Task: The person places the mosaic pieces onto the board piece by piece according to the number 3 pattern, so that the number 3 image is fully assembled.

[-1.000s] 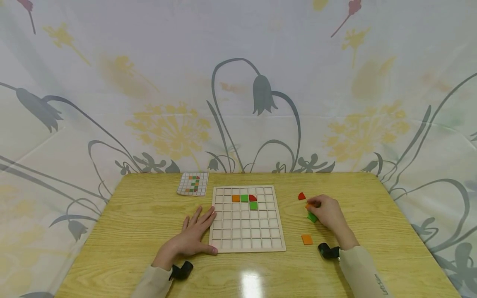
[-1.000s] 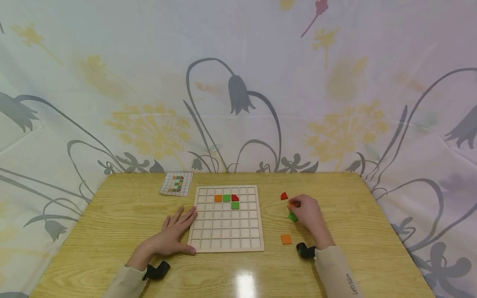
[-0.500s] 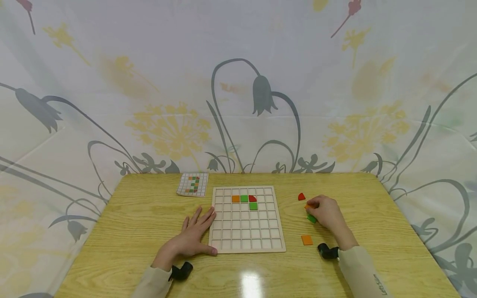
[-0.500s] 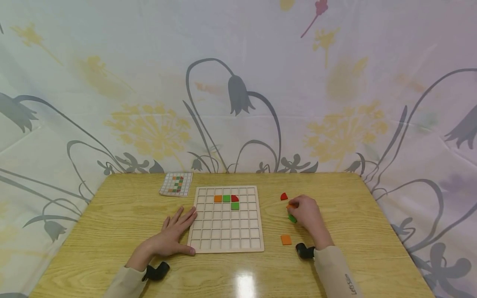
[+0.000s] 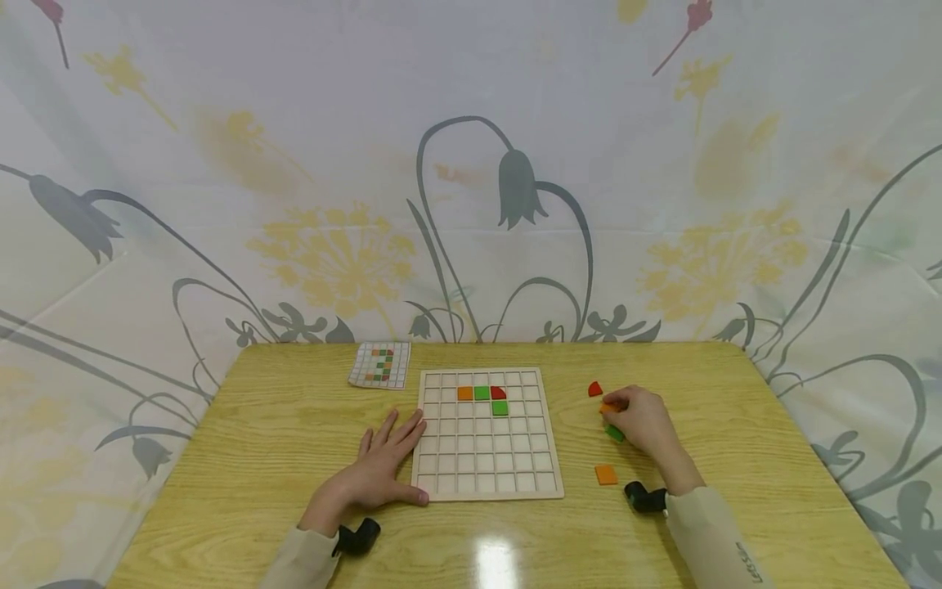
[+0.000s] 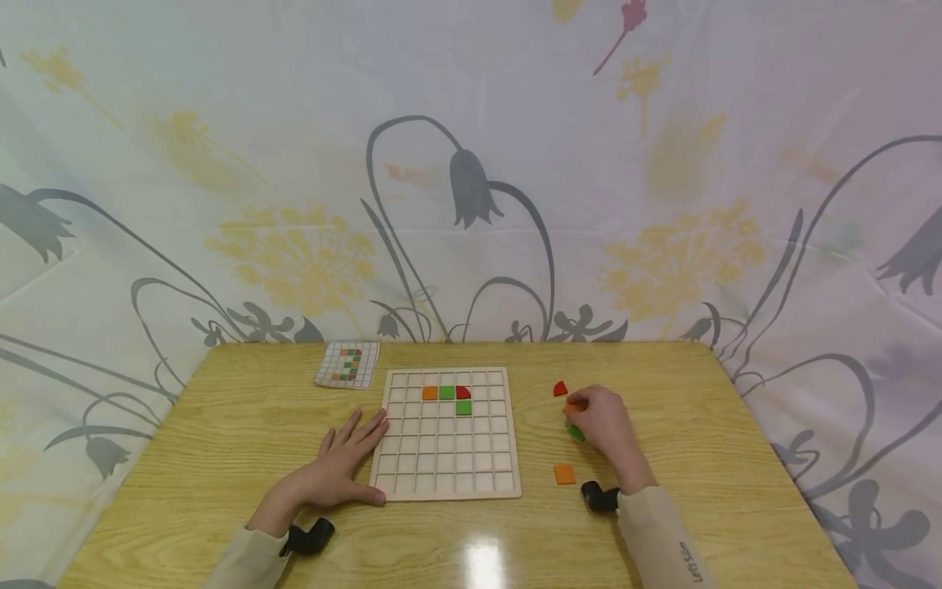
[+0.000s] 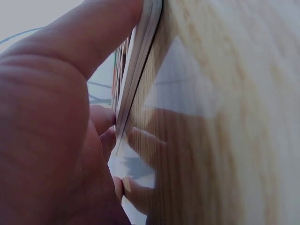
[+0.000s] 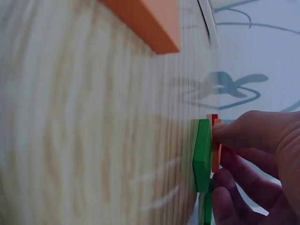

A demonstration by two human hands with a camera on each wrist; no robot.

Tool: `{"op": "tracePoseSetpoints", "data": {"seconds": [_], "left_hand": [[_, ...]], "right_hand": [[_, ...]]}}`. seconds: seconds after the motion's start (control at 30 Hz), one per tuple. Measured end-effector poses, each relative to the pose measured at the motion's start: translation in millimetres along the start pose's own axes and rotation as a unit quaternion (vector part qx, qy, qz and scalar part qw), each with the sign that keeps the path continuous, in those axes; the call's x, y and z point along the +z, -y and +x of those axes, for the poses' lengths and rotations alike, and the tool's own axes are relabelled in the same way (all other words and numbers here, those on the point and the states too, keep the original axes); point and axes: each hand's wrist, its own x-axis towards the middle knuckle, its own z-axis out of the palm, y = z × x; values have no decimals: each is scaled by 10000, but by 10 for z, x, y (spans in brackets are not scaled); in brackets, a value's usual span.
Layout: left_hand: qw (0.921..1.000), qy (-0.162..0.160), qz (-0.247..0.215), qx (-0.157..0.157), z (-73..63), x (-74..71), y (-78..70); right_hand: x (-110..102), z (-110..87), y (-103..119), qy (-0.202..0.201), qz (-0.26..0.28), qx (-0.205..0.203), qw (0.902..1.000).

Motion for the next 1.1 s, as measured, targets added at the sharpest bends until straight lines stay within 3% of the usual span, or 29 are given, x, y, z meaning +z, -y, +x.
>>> {"op": "tracePoseSetpoints", "data": {"seconds": [0.37, 0.63, 0.87, 1.1], "left_hand": [[10000, 18, -29, 29, 15, -8, 5], [10000, 35, 7, -27, 5, -6, -17], [10000, 7, 2, 19, -1, -5, 2], [10000, 39, -55, 32, -7, -13, 1]], "right_hand": [[5, -9, 91, -181, 282, -76, 9994], [67, -30, 167, -87, 720, -303, 9969], [244, -44, 311, -24, 862, -754, 9934], [433, -57, 512, 195, 647, -976, 9929]]}}
